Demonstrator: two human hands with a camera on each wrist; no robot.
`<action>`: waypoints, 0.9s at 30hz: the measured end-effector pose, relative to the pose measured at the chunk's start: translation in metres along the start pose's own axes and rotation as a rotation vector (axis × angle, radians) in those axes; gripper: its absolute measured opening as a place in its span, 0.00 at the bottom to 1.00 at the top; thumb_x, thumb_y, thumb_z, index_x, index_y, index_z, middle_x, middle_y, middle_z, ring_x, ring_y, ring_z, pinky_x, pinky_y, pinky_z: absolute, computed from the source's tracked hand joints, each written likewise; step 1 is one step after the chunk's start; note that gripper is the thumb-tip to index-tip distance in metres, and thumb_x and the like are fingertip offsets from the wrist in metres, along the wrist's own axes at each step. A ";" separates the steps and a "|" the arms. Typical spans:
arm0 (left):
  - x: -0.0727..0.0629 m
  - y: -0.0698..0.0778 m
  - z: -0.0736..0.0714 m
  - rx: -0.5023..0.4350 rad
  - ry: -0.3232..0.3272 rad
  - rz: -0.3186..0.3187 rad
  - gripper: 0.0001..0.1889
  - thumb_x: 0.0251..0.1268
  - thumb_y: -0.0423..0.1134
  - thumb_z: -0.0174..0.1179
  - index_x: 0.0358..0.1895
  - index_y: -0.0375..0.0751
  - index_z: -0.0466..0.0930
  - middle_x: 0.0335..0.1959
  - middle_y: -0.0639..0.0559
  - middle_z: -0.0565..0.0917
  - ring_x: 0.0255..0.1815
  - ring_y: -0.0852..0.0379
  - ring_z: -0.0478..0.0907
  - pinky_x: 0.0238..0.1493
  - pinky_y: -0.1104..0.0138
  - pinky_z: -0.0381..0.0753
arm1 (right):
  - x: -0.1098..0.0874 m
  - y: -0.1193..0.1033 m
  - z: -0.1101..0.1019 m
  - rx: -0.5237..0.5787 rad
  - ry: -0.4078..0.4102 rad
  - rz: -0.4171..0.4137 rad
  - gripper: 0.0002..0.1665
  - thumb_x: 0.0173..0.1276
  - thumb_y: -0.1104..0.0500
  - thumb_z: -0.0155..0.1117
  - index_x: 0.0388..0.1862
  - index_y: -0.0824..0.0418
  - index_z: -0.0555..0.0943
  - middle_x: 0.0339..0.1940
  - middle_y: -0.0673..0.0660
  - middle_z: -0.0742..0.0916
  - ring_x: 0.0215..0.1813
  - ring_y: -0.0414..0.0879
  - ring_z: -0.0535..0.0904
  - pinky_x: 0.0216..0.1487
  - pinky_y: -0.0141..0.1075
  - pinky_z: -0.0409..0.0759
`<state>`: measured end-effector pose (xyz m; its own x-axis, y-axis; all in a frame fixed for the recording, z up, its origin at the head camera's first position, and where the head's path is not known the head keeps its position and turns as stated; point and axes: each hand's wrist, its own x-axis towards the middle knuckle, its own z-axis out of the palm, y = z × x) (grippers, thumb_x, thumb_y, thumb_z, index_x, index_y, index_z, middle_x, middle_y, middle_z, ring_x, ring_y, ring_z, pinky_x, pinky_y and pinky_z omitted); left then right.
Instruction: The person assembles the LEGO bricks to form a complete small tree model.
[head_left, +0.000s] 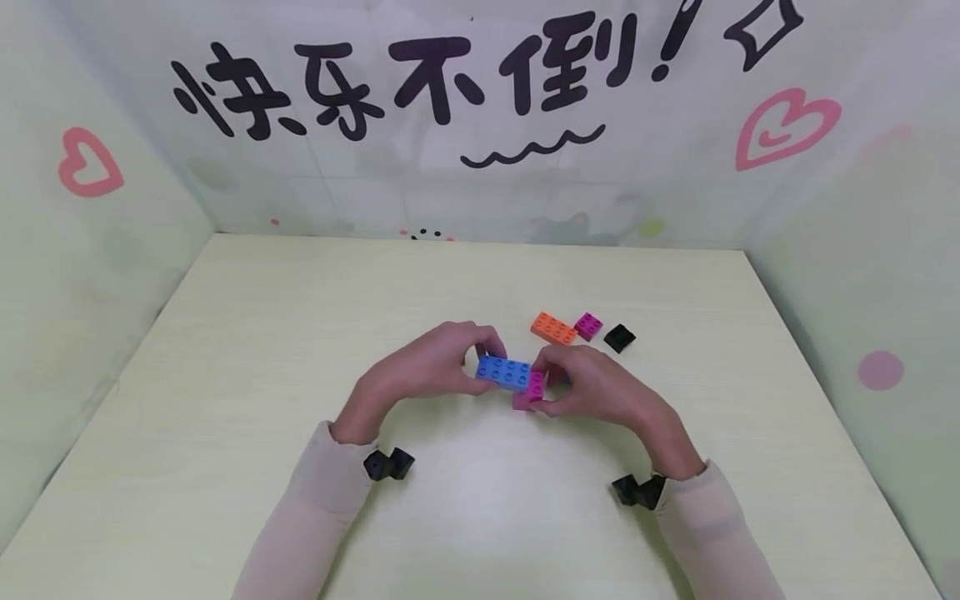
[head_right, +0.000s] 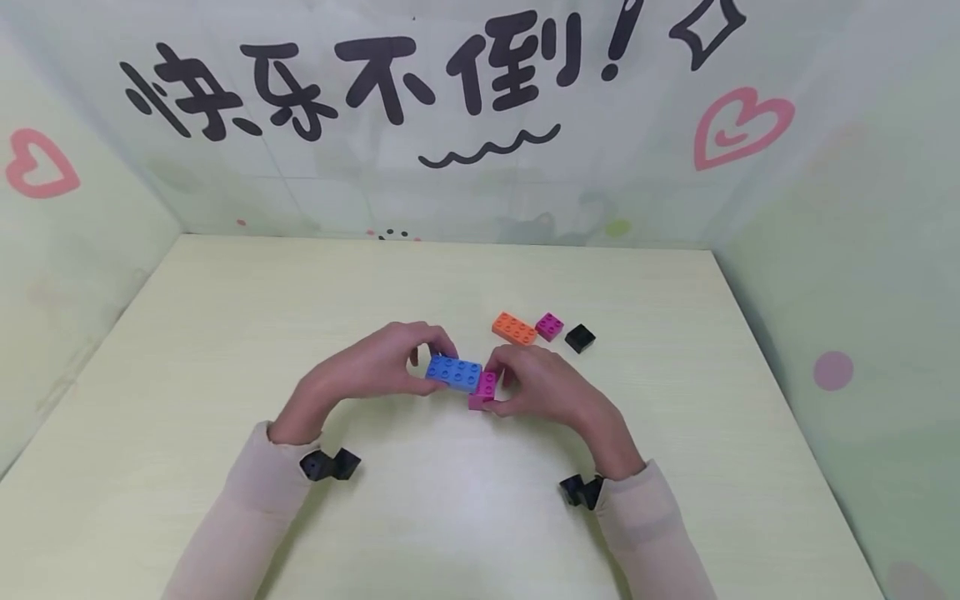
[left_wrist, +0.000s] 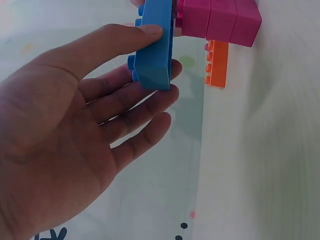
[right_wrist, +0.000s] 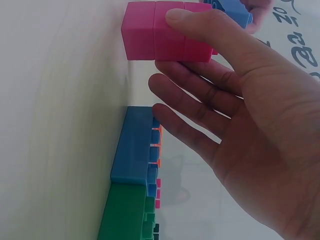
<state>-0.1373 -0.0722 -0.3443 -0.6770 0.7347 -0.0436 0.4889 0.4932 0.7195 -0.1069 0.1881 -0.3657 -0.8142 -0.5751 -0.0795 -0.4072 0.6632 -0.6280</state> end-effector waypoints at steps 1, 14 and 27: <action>0.000 0.001 0.001 -0.005 -0.013 0.009 0.19 0.57 0.37 0.71 0.52 0.46 0.78 0.43 0.61 0.81 0.43 0.63 0.75 0.43 0.66 0.78 | 0.000 0.000 0.000 -0.001 0.001 -0.001 0.19 0.54 0.52 0.79 0.40 0.52 0.80 0.34 0.43 0.83 0.37 0.46 0.80 0.42 0.41 0.80; 0.002 0.004 0.005 0.010 -0.025 0.074 0.21 0.57 0.38 0.72 0.56 0.50 0.82 0.45 0.64 0.80 0.40 0.64 0.75 0.36 0.69 0.78 | 0.001 0.004 0.000 -0.013 0.002 -0.005 0.21 0.53 0.51 0.80 0.43 0.53 0.80 0.34 0.47 0.84 0.37 0.46 0.80 0.41 0.40 0.80; 0.002 0.010 0.008 0.065 -0.014 0.089 0.20 0.56 0.36 0.72 0.54 0.46 0.82 0.41 0.59 0.79 0.39 0.62 0.74 0.44 0.65 0.78 | -0.002 -0.004 -0.004 0.105 0.078 -0.106 0.23 0.55 0.54 0.79 0.49 0.53 0.80 0.40 0.44 0.84 0.42 0.49 0.81 0.39 0.45 0.81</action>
<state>-0.1297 -0.0620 -0.3423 -0.6215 0.7834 0.0086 0.5822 0.4544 0.6742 -0.1055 0.1882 -0.3600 -0.8000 -0.5980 0.0494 -0.4508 0.5447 -0.7072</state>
